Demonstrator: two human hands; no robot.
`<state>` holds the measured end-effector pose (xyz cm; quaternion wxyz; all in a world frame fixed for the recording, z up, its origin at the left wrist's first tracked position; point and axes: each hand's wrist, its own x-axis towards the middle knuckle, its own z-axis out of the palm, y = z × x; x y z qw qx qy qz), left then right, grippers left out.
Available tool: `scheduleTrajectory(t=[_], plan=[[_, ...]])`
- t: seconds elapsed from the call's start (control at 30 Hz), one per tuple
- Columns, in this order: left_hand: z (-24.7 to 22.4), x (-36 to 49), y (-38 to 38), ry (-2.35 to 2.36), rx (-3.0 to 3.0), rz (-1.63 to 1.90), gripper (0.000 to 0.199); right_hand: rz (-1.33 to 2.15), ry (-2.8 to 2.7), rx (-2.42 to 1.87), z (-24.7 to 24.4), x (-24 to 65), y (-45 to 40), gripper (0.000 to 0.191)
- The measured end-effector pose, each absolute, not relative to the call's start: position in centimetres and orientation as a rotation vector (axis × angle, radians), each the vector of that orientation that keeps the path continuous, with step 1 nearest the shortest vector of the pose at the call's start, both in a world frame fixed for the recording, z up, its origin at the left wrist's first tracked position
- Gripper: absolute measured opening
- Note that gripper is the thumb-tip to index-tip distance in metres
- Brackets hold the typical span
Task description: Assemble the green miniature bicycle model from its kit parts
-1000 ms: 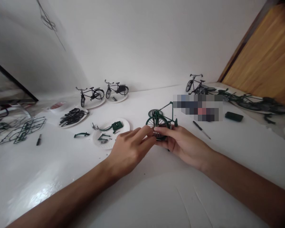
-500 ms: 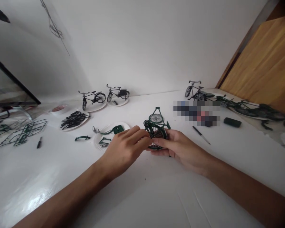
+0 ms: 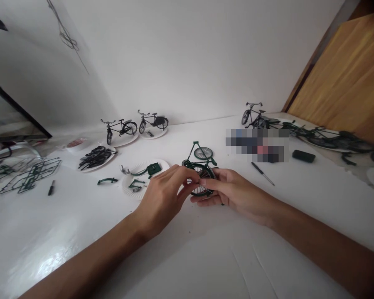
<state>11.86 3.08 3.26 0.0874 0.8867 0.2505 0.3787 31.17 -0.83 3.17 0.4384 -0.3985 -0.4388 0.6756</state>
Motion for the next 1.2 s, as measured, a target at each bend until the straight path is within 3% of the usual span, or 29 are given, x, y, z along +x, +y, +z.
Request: scheduleTrajectory(t=[0.23,0.63,1.0,1.2], plan=[[3.3,11.7,3.3,0.603,2.798,1.088,0.019,1.763,-1.086,-0.985,3.4,31.4,-0.8,0.023],[4.7,10.3,3.7,0.274,3.051,0.91,0.035,1.79,-1.011,-1.022,3.3,31.2,-0.8,0.016],[5.9,10.8,2.7,0.235,3.261,0.902,0.031,1.809,-1.009,-0.995,3.3,31.3,-0.9,0.021],[4.7,10.8,3.7,0.486,2.968,0.998,0.022,1.822,-1.068,-0.994,3.4,31.2,-1.1,0.03]])
